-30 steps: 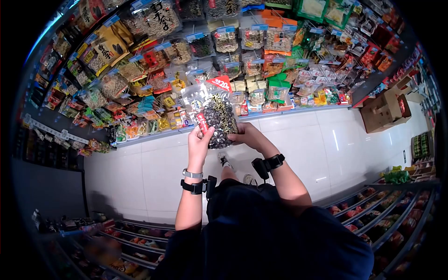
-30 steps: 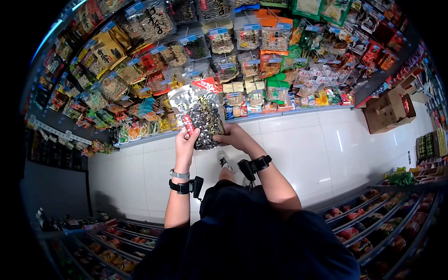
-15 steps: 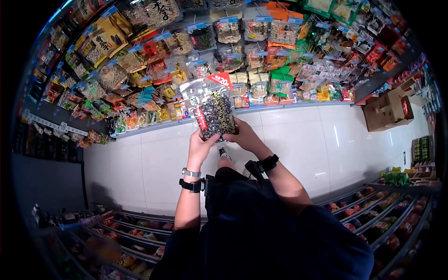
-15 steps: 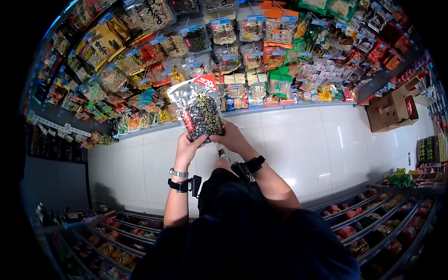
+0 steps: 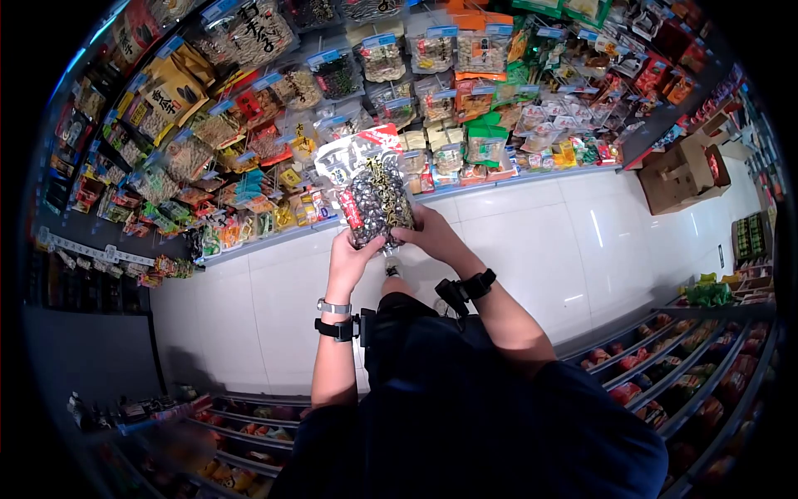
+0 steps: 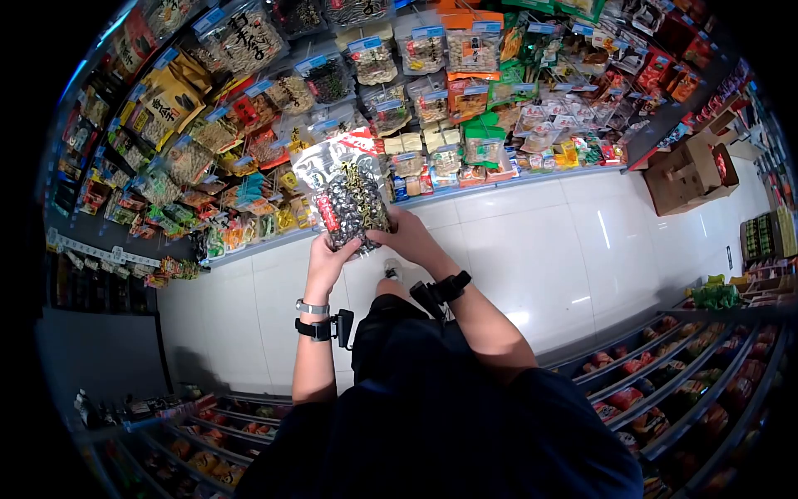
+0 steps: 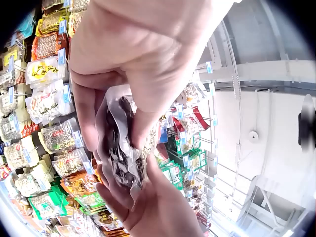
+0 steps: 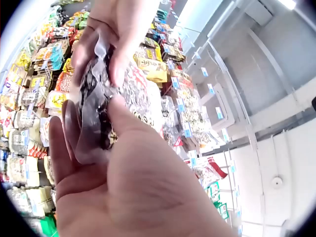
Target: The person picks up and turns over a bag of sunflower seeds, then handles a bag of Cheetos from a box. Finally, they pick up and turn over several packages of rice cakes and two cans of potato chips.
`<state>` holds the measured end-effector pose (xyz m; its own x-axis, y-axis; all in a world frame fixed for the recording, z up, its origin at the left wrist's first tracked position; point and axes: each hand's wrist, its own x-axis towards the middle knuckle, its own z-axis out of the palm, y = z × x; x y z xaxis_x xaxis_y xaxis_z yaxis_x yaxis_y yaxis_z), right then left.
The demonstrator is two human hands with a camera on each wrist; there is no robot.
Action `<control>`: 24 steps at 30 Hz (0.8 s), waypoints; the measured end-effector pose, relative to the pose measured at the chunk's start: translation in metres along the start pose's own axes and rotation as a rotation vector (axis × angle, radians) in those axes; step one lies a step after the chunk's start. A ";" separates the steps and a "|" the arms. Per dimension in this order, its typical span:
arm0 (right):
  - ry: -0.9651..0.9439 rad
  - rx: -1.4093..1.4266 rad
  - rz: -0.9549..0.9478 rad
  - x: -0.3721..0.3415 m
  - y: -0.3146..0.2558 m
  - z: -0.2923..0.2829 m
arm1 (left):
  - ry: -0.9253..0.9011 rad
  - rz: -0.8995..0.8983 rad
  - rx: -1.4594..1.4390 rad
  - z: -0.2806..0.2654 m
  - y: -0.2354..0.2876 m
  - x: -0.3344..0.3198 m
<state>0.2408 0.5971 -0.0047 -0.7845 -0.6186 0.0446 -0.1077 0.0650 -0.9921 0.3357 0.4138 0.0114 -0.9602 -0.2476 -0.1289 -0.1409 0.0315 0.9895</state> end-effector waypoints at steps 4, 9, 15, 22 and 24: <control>-0.013 0.367 0.110 0.007 -0.020 -0.017 | -0.048 0.054 -0.039 -0.001 0.006 -0.003; 0.005 0.450 0.095 0.014 -0.023 -0.013 | -0.028 0.091 -0.098 0.000 0.010 -0.005; 0.007 0.435 0.033 0.029 -0.016 0.001 | 0.038 0.094 -0.130 -0.006 0.011 -0.007; -0.073 0.346 -0.017 0.044 -0.037 0.014 | 0.176 0.129 0.005 -0.016 0.024 -0.023; -0.111 0.385 -0.024 0.053 -0.031 0.026 | 0.242 0.154 0.021 -0.019 0.025 -0.028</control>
<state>0.2183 0.5415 0.0256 -0.7117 -0.6983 0.0765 0.1280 -0.2359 -0.9633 0.3634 0.4035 0.0410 -0.8856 -0.4623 0.0451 -0.0049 0.1064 0.9943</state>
